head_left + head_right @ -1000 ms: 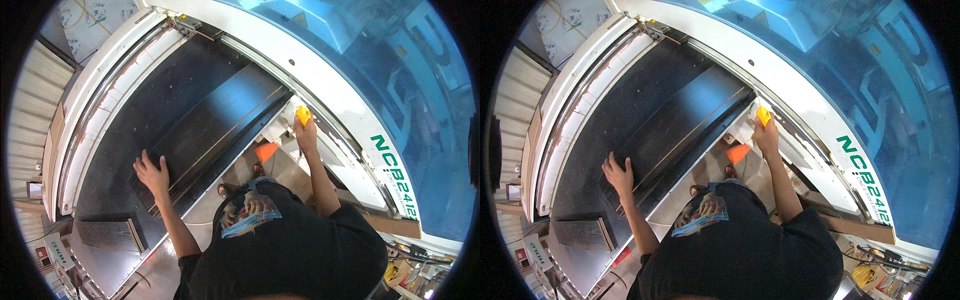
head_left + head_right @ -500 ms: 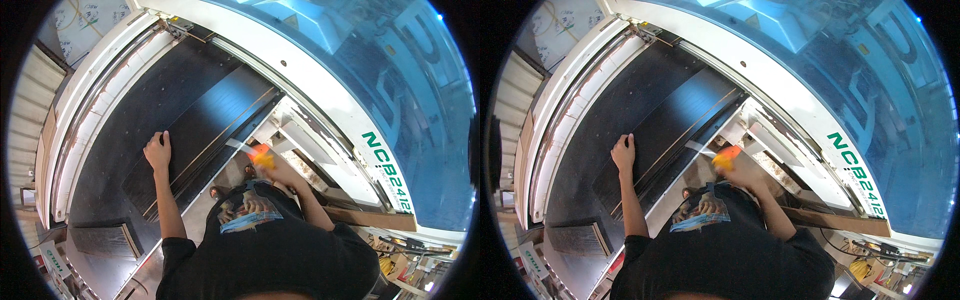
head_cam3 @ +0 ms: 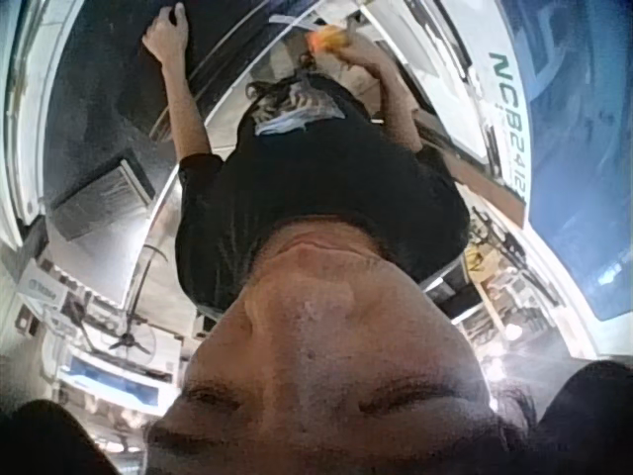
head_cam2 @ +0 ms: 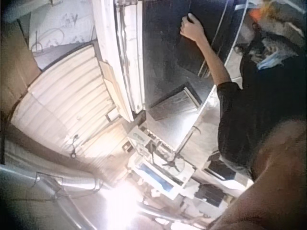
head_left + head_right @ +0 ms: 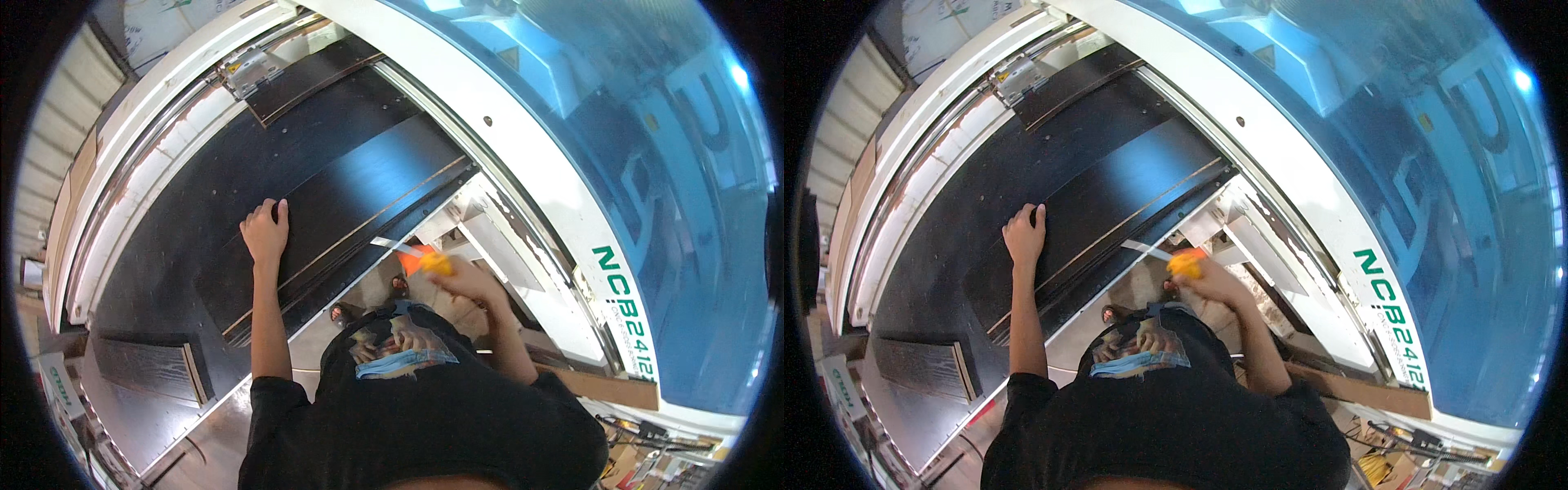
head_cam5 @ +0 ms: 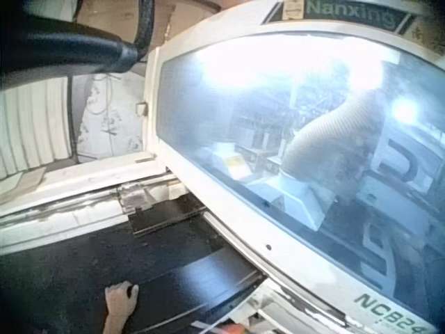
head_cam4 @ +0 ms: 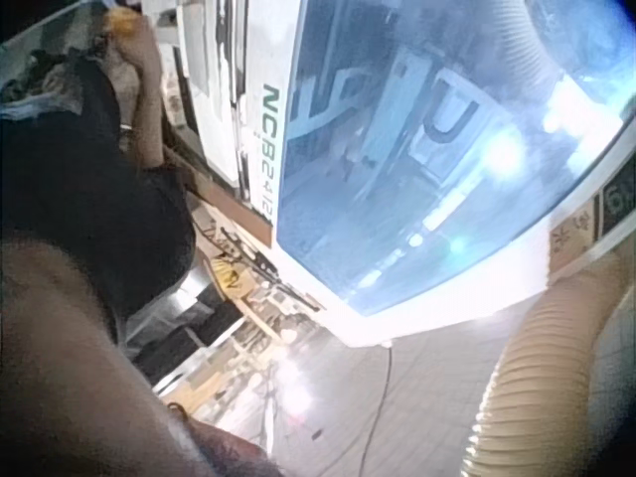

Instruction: The person picks up wood panels from a stack, places them onto a large woodworking machine bed, uses a yellow air gun to blow dust from the panels and machine surface, and moves panels to a stacking area on the floor.

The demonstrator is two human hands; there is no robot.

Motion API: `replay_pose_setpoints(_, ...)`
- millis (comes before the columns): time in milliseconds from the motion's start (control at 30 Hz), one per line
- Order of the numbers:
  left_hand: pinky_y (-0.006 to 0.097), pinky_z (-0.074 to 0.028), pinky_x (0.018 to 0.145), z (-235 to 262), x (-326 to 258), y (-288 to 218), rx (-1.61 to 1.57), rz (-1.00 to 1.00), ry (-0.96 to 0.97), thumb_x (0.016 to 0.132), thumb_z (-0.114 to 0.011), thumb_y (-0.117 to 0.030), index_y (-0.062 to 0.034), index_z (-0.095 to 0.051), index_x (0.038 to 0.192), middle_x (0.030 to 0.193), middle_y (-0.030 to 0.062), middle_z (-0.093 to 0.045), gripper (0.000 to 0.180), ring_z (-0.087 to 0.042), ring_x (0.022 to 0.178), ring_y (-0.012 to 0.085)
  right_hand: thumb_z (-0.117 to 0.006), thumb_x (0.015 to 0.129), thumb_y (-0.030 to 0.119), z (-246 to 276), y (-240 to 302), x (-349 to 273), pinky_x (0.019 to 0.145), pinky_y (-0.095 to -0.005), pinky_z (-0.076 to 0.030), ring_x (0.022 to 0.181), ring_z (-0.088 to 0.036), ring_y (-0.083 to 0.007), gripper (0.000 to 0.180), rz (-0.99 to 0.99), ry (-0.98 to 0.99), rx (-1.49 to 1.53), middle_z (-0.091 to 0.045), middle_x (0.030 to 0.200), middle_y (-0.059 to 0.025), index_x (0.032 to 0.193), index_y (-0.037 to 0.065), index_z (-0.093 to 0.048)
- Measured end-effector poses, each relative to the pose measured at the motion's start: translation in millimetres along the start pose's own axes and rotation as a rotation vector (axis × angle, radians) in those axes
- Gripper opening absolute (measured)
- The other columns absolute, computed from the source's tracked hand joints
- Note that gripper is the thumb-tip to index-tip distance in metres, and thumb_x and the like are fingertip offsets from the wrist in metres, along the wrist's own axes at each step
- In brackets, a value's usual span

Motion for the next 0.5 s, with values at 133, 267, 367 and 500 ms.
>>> replay_pose_setpoints(133,0.049,-0.048,0.081,0,0,-3,0.003,-0.022,-0.005,0.098,-0.061,-0.037,-0.0063,-0.071,0.097,0.088,0.0132,-0.072,0.033,-0.068,0.084,0.034,-0.062,0.091,0.066,-74,47,19,0.084,-0.0446,-0.053,0.096,-0.07,-0.0342,0.068,0.197,0.297,-0.295,-0.071,0.101,-0.0205,0.113,0.002,-0.068)
replay_pose_setpoints(267,0.048,-0.048,0.076,4,-1,-4,-0.022,-0.054,-0.031,0.096,-0.063,-0.035,-0.008,-0.07,0.093,0.086,0.0118,-0.072,0.028,-0.068,0.08,0.0331,-0.064,0.095,0.055,-86,37,43,0.078,-0.0398,-0.052,0.086,-0.067,-0.0235,0.054,0.251,0.264,-0.336,-0.069,0.091,-0.0127,0.113,0.004,-0.067)
replay_pose_setpoints(367,0.047,-0.047,0.075,-2,-2,12,-0.082,-0.009,-0.044,0.095,-0.063,-0.034,-0.0084,-0.07,0.093,0.085,0.0111,-0.071,0.027,-0.068,0.079,0.0325,-0.067,0.097,0.035,-18,56,47,0.054,-0.0274,-0.049,0.065,-0.059,-0.0099,0.032,0.324,-0.174,0.026,-0.062,0.079,0.0006,0.115,0.009,-0.067)
replay_pose_setpoints(500,0.045,-0.046,0.078,-2,-4,-8,-0.013,-0.052,-0.051,0.094,-0.063,-0.035,-0.0084,-0.071,0.097,0.087,0.0125,-0.071,0.027,-0.067,0.083,0.0321,-0.067,0.099,0.032,65,55,25,0.049,-0.0258,-0.039,0.058,-0.051,-0.0062,0.026,0.241,-0.691,0.153,-0.053,0.066,0.0054,0.096,0.006,-0.065)
Point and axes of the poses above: each hand's wrist, its own x-axis towards the middle knuckle, its own z-axis out of the back of the hand, y = z × x, the point moved 6 cm from there along x, towards the middle knuckle
